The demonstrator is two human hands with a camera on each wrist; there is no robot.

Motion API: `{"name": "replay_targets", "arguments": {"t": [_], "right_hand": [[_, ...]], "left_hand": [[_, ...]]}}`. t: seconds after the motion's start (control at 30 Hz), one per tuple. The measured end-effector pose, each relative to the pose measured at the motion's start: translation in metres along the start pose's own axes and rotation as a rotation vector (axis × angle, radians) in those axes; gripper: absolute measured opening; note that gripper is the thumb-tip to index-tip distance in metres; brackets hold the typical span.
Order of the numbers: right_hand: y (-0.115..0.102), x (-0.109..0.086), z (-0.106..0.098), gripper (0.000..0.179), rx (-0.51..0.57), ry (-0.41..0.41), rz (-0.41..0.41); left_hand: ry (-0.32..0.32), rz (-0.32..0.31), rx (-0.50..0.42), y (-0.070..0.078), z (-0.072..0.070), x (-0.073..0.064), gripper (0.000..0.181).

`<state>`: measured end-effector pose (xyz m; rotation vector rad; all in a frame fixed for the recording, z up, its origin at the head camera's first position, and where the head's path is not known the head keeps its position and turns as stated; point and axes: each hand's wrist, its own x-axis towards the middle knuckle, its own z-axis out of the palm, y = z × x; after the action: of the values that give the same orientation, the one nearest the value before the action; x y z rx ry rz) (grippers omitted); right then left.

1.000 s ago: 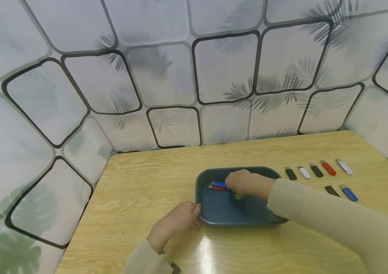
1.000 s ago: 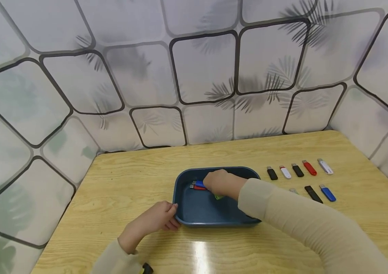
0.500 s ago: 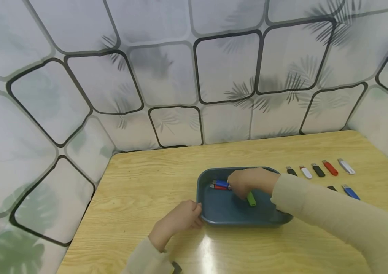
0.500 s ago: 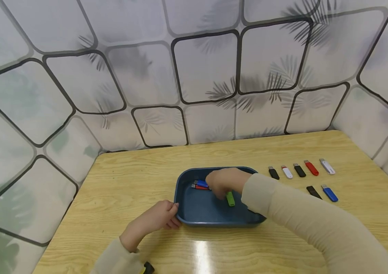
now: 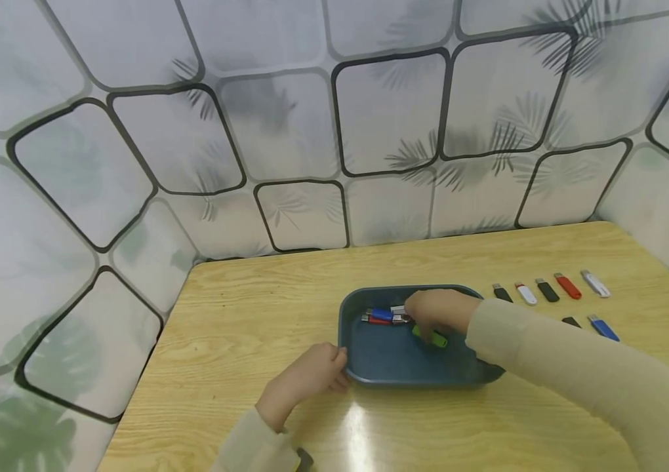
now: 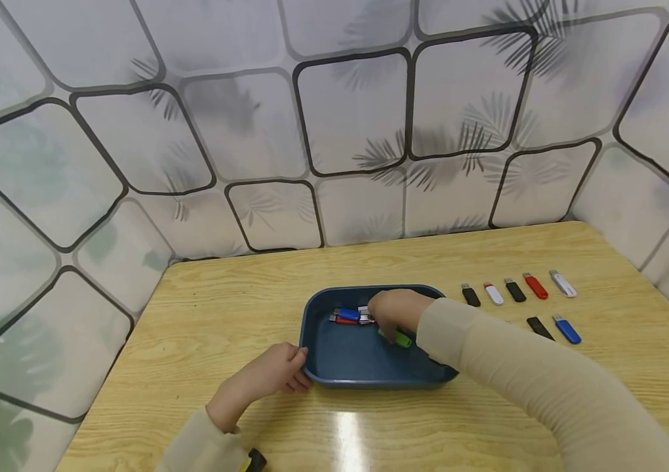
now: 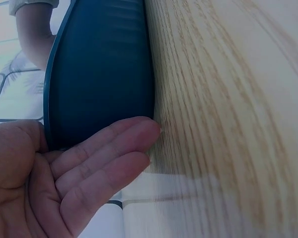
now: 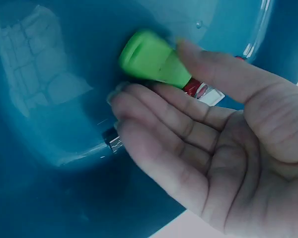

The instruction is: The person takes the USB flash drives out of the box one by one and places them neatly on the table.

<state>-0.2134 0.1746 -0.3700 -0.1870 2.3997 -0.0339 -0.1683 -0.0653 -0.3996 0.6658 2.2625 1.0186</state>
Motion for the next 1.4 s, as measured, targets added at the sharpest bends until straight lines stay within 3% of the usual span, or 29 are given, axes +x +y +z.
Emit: {"name": "replay_targets", "arguments": {"t": [0.27,0.8,1.07,1.23,1.4], "right_hand": [[-0.003,-0.004,-0.001,0.017,-0.082,0.049,-0.106],[0.012,-0.019,-0.018,0.016,-0.086,0.097,-0.06],[0.011,-0.034,-0.026,0.025,-0.064,0.112,-0.096],[0.013,-0.045,-0.031,0.022,-0.118,0.159,-0.126],[0.018,-0.053,-0.039,0.028,-0.117,0.182,-0.163]], "left_hand": [[-0.001,0.002,0.001,0.0,-0.001,-0.002,0.045],[-0.001,0.019,0.009,0.0,0.0,-0.001,0.045],[0.008,0.009,0.015,0.002,0.001,-0.001,0.045],[-0.019,0.016,0.047,0.004,-0.001,0.0,0.046],[-0.039,-0.006,0.011,0.005,-0.003,-0.002,0.045]]}}
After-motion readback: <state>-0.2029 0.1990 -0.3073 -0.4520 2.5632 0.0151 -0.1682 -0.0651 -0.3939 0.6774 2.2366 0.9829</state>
